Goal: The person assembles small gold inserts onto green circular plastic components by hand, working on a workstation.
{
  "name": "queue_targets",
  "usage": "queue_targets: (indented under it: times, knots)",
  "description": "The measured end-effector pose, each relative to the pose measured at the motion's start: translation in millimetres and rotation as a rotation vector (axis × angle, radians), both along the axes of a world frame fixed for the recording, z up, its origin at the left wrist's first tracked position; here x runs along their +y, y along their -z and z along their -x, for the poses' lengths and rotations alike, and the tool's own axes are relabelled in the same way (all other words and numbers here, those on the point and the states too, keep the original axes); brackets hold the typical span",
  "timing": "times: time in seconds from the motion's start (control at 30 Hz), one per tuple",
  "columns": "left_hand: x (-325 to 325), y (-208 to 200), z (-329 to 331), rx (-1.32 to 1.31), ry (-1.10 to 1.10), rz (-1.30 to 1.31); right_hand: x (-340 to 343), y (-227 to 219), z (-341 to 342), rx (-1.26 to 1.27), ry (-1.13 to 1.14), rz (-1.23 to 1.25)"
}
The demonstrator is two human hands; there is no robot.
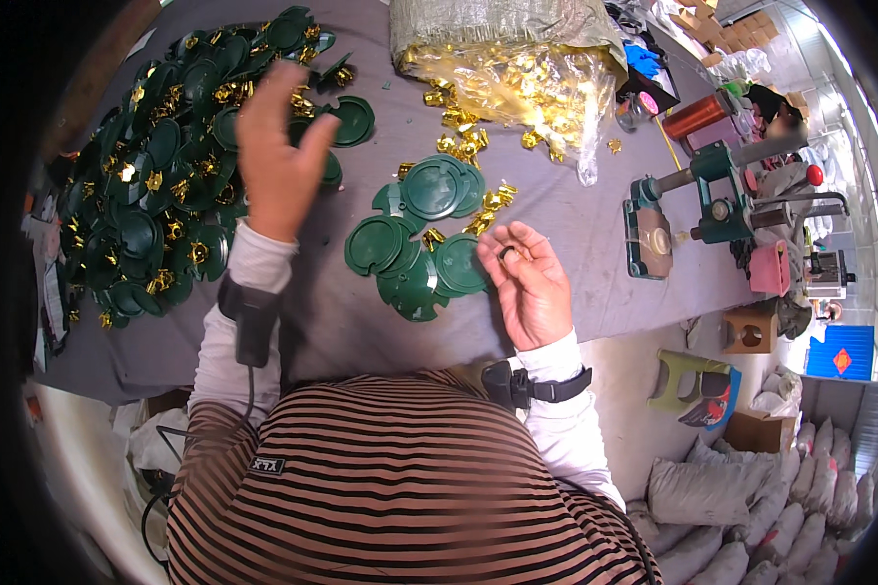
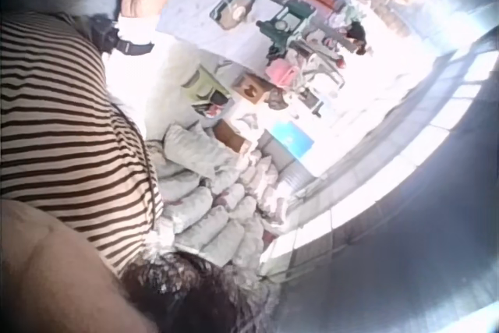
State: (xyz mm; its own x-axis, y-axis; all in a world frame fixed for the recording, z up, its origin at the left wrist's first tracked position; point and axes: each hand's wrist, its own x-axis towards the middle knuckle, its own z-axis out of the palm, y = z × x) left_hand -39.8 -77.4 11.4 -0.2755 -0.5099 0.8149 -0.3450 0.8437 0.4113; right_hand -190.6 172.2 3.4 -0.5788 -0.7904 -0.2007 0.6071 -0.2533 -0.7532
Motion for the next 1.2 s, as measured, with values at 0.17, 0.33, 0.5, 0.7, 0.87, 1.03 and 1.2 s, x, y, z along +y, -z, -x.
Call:
queue_targets:
  times: [0.17, 0.33, 0.5, 0.7, 0.87, 1.03, 1.2]
  knots:
    - [55, 51, 44, -0.507, 0.631, -0.157, 2, 1, -2, -0.021, -0.114, 0.017]
    - [56, 56, 56, -0.616, 0.556, -0.079, 5, 4, -5, 0.079, -0.034, -0.108]
    - [56, 44, 44, -0.460, 0.556, -0.340, -1, 2, -11, 0.379, 0.080, -0.215]
    - [85, 50, 15, 0.079, 0.802, -1.316, -22, 10, -25, 0.936, 0.184, -0.221]
    - [103, 55, 14, 0.226, 0.900, -1.292, -36, 13, -30, 1.302, 0.215, -0.247]
    - [110, 56, 8, -0.019, 0.713, -0.718, -41, 17, -28, 1.527, 0.245, -0.294]
    - [106, 57, 4, 0.002, 0.695, -0.571, -45, 21, -35, 1.257, 0.220, -0.320]
